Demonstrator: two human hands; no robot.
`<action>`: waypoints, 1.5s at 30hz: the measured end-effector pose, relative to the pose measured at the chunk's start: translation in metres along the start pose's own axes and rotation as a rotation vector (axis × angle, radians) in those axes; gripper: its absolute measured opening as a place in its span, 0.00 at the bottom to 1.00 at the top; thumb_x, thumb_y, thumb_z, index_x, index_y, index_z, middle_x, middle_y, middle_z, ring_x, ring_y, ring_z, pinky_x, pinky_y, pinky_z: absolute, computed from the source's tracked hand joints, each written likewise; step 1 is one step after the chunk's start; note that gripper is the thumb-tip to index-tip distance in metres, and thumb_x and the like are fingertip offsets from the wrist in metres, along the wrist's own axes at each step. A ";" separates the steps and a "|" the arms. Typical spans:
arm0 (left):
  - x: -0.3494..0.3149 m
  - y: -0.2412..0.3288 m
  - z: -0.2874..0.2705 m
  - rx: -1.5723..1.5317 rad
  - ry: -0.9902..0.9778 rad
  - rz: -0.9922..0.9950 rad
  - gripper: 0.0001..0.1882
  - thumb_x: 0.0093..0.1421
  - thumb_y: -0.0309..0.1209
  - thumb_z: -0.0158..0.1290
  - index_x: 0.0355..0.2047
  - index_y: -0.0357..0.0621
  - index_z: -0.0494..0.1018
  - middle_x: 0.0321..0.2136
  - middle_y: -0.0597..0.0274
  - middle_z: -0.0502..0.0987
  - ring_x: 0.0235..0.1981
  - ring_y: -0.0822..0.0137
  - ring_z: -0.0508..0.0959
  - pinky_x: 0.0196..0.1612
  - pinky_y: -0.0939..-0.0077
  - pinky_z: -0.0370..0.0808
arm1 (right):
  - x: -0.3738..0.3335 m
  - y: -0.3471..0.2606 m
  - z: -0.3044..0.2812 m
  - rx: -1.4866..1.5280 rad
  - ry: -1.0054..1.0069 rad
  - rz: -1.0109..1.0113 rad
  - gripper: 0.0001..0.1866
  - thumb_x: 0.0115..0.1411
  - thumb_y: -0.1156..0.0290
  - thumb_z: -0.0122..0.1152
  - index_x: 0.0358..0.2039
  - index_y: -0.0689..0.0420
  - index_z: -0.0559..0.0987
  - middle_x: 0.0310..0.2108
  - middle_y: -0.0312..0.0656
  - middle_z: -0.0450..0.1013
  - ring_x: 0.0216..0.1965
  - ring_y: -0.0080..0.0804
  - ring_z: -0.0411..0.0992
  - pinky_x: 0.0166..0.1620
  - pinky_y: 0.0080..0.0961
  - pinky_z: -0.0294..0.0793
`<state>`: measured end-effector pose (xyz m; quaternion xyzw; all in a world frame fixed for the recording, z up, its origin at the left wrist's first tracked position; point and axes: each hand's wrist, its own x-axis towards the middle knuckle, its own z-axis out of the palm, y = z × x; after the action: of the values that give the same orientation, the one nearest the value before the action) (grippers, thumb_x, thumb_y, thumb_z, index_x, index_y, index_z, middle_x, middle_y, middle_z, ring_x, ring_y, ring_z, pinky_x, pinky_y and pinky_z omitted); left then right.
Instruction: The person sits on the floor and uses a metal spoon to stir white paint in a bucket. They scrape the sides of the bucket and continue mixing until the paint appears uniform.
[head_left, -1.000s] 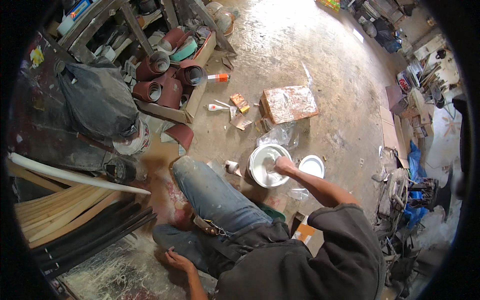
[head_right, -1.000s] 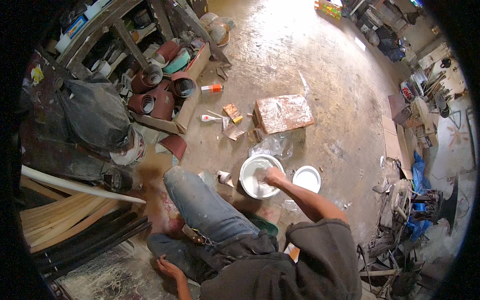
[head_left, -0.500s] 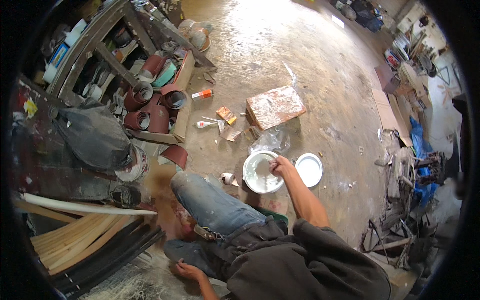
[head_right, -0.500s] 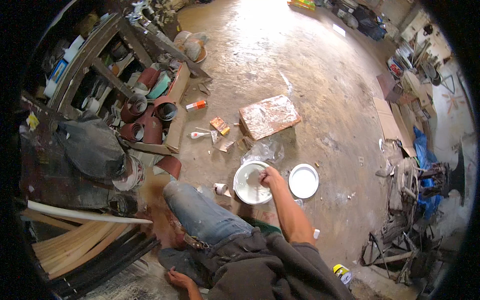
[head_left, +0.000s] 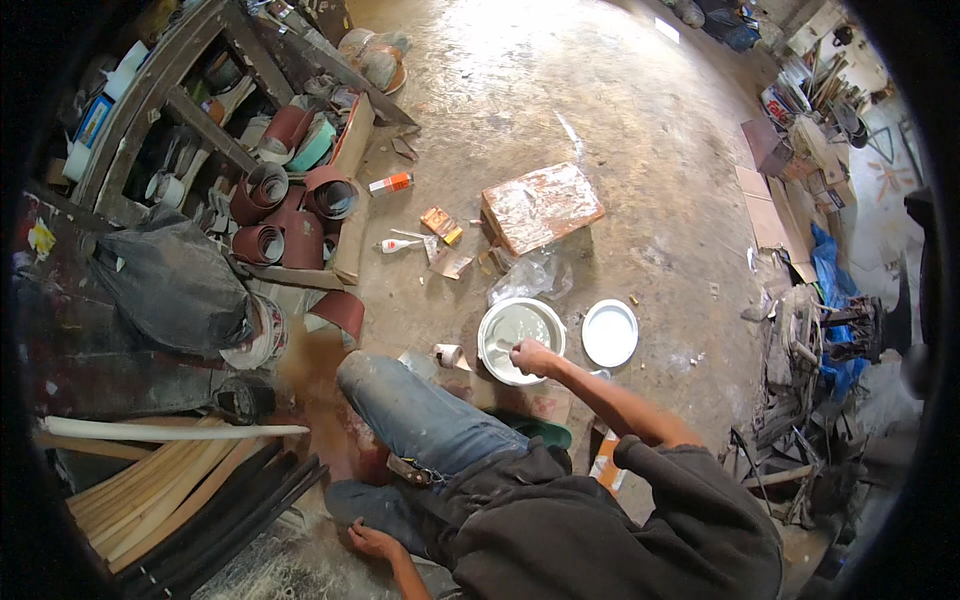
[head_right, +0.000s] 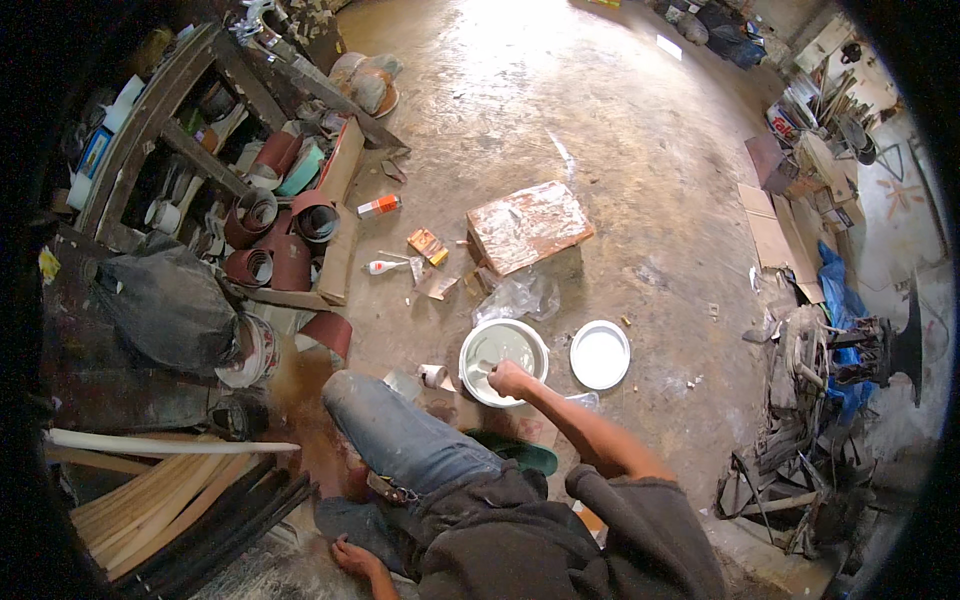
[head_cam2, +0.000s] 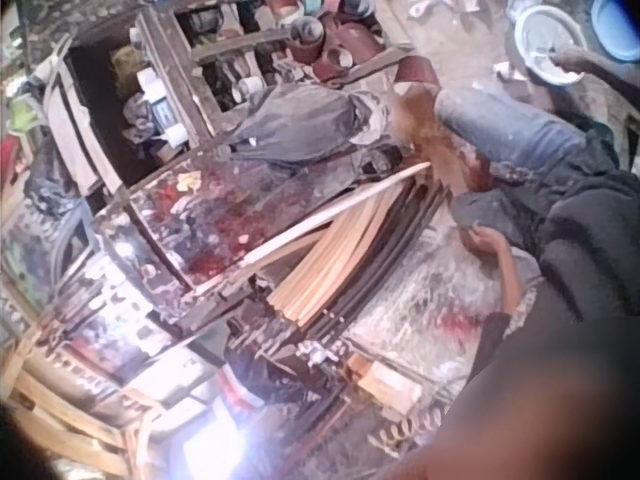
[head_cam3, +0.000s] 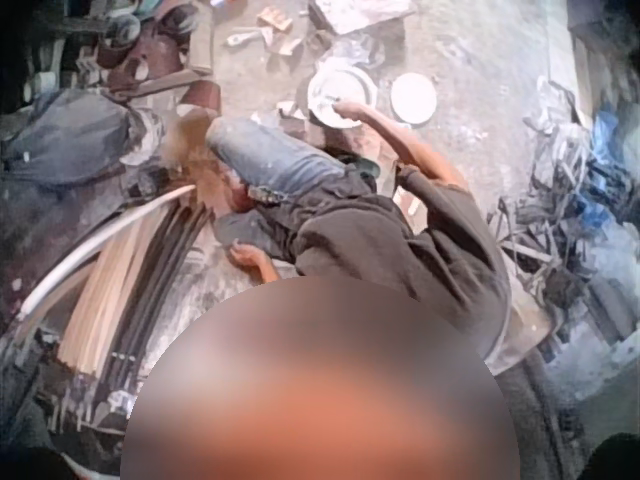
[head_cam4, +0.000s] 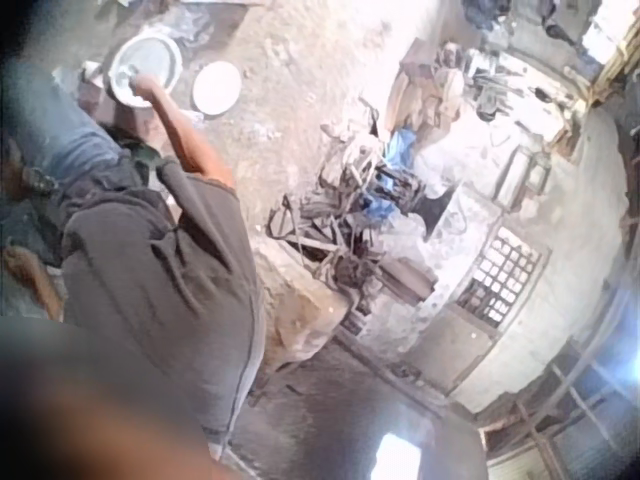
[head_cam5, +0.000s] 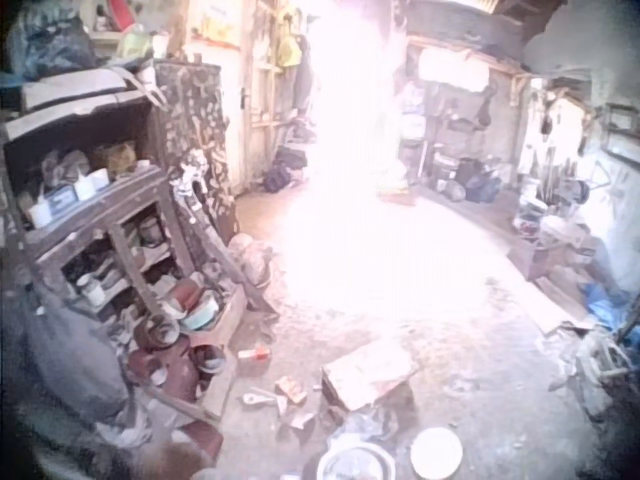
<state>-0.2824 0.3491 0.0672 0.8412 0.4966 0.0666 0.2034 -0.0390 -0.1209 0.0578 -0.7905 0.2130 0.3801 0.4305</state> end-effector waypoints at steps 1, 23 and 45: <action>0.000 -0.001 0.000 -0.019 0.000 0.004 0.20 0.65 0.37 0.37 0.34 0.39 0.77 0.36 0.49 0.75 0.38 0.48 0.73 0.44 0.57 0.68 | -0.001 -0.001 0.000 -0.225 -0.024 -0.103 0.14 0.54 0.67 0.47 0.27 0.64 0.78 0.19 0.48 0.73 0.18 0.37 0.71 0.21 0.33 0.69; 0.007 -0.003 0.004 -0.156 0.031 -0.126 0.23 0.65 0.39 0.35 0.36 0.32 0.75 0.36 0.45 0.75 0.38 0.50 0.73 0.45 0.60 0.67 | 0.029 0.077 -0.023 1.115 0.013 0.786 0.13 0.58 0.82 0.45 0.17 0.59 0.64 0.14 0.36 0.60 0.15 0.25 0.63 0.24 0.27 0.79; 0.005 0.040 -0.002 -0.141 0.005 -0.220 0.24 0.65 0.39 0.35 0.36 0.33 0.76 0.39 0.44 0.74 0.41 0.48 0.73 0.47 0.59 0.67 | 0.012 -0.043 -0.045 -0.039 0.046 0.122 0.20 0.67 0.58 0.43 0.43 0.65 0.72 0.18 0.44 0.68 0.21 0.40 0.72 0.28 0.44 0.76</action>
<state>-0.2482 0.3364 0.0847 0.7651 0.5805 0.0807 0.2666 0.0160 -0.1362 0.0856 -0.7928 0.2631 0.3915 0.3860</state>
